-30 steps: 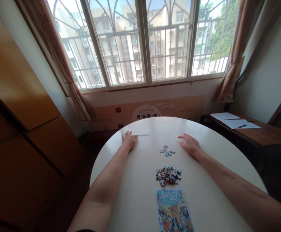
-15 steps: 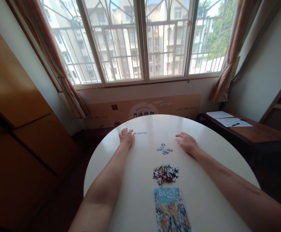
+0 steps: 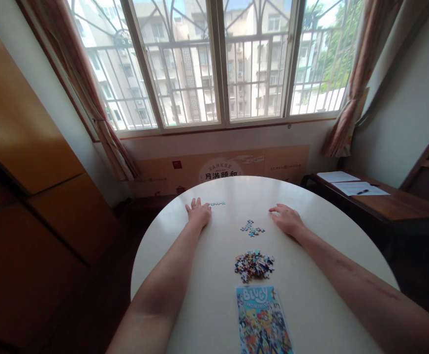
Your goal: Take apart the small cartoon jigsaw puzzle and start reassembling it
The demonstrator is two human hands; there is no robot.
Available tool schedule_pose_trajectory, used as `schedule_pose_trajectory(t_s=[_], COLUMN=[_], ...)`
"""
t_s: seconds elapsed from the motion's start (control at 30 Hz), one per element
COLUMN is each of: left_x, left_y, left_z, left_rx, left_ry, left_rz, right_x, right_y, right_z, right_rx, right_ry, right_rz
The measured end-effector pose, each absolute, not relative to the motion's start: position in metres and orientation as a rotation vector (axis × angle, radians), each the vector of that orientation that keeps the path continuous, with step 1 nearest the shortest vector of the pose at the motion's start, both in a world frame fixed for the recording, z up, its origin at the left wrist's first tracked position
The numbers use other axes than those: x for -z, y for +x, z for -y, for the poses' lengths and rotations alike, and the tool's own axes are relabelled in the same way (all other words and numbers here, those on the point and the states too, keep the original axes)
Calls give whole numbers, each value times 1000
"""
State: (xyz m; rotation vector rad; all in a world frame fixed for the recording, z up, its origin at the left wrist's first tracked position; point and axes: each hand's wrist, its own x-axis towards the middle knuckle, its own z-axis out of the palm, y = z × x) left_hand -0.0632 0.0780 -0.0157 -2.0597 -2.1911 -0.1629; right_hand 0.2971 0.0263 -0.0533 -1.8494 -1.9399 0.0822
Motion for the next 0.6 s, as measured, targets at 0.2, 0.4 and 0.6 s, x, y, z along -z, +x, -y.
schedule_pose_trajectory(t_s=[0.2,0.4,0.6], left_x=[12,11,10], left_y=[-75,-77,-69], left_z=[-81,-80,-76], left_rx=[118,114,130], left_ry=[-2091,-2088,-2089], left_rz=[2217,2269,2277], right_x=[53,51,52], right_y=[296,295,295], right_z=[-25,-24,-24], right_rx=[-97,-105,-112], right_ry=[-1847,-1850,-1855], right_rz=[1953,1960,1960])
